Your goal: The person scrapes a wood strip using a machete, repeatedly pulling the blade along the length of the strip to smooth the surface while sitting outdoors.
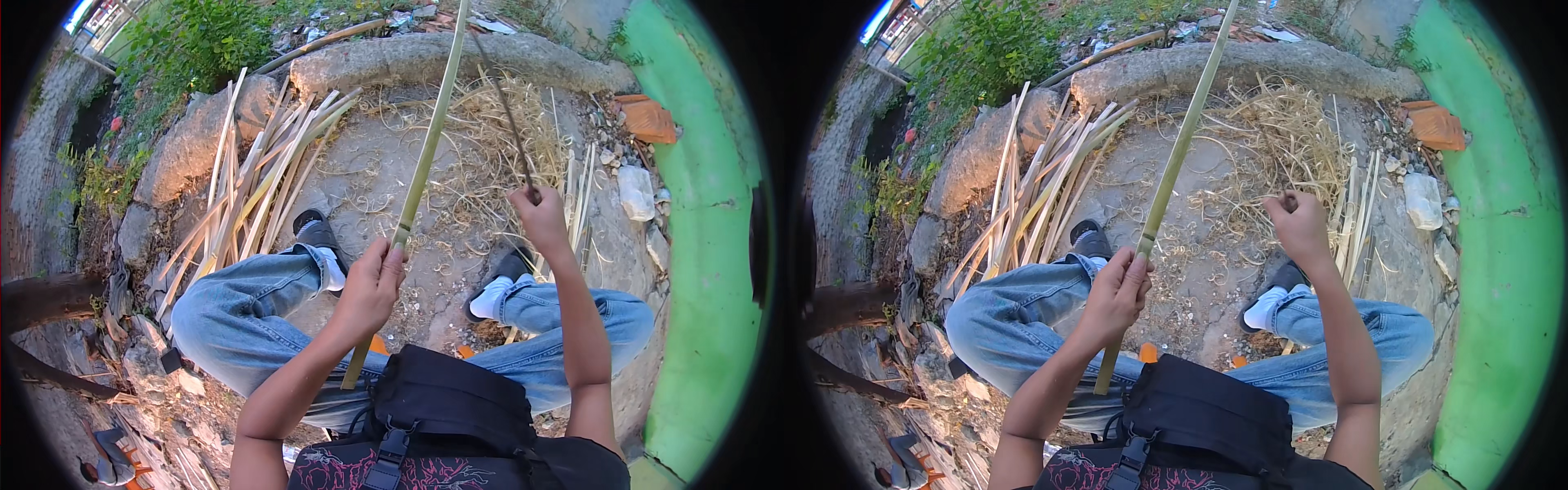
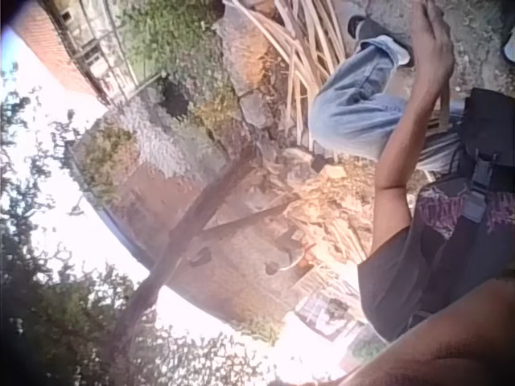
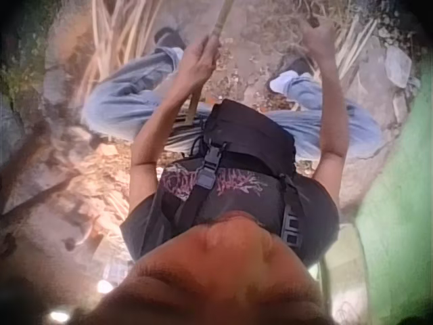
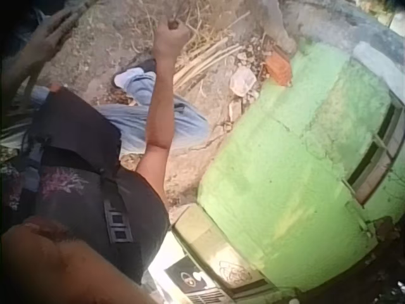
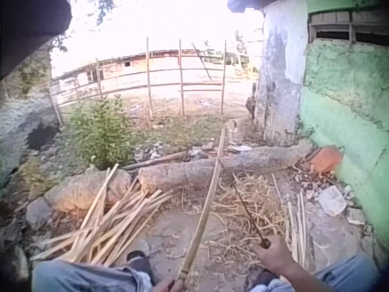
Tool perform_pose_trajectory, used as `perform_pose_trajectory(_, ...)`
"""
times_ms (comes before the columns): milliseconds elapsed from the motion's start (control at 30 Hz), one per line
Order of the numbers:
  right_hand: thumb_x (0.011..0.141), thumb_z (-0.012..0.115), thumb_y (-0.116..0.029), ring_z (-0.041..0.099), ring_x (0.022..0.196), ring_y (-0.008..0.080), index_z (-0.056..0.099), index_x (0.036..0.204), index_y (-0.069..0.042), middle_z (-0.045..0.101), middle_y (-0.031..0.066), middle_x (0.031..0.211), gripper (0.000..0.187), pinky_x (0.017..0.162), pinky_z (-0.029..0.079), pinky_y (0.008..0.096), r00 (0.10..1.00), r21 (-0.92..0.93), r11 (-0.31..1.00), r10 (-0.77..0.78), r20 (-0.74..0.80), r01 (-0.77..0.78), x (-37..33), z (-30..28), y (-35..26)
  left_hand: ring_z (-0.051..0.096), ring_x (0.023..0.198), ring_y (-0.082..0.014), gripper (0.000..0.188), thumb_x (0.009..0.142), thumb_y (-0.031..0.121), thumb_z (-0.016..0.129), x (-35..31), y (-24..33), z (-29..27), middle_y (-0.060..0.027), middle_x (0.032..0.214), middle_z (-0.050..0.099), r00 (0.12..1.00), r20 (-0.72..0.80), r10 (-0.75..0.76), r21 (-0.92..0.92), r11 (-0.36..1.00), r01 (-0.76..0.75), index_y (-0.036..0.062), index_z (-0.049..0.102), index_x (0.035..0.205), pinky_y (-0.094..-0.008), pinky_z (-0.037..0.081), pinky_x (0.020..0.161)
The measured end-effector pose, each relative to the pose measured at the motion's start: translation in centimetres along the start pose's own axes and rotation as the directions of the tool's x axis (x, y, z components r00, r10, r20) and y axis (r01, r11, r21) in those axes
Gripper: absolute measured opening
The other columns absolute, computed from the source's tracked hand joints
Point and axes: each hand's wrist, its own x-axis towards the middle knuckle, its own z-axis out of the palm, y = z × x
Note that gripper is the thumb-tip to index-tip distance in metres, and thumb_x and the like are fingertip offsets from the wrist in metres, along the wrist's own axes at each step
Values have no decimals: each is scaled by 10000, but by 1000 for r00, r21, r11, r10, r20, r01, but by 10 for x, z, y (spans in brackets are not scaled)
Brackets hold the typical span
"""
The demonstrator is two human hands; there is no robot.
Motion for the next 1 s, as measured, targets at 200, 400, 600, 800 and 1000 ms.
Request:
perform_pose_trajectory(200,783,648,-226,568,459,230,623,689,-9,554,98,506,238,489,443,359,956,-247,951,-119,269,188,-55,25,-32,379,467,-49,283,1019,323,371,3,6,-4,30,614,420,909,113,-400,-324,850,415,85,487,919,-185,299,392)
perform_pose_trajectory(400,717,666,-196,596,531,350,649,715,-18,567,166,535,179,526,473,403,863,-297,865,-255,435,405,-76,50,-19,287,411,-53,335,1022,351,342,-3,1,4,40,549,341,922,171,-347,-343,856,386,100,430,818,-208,216,341)
perform_pose_trajectory(600,724,655,-190,597,534,354,661,711,-21,569,178,542,170,543,479,406,870,-312,866,-237,432,391,-64,56,-9,294,394,-56,359,1026,352,321,-1,-18,8,45,532,328,976,58,-209,-153,964,216,96,422,794,-213,224,343)
perform_pose_trajectory(800,726,601,-216,641,638,351,683,740,-4,621,221,640,228,628,501,427,995,-463,885,-5,96,49,19,26,43,290,397,-53,358,1026,344,322,-12,-7,3,48,538,341,943,117,-313,-207,921,331,104,408,774,-219,224,358)
perform_pose_trajectory(1000,761,568,-171,493,433,184,586,694,33,518,90,524,215,461,405,343,862,27,910,402,-307,-414,85,-48,152,276,403,-50,373,1022,363,325,-13,-21,4,52,536,328,927,287,-242,-114,952,284,114,407,756,-225,206,356)
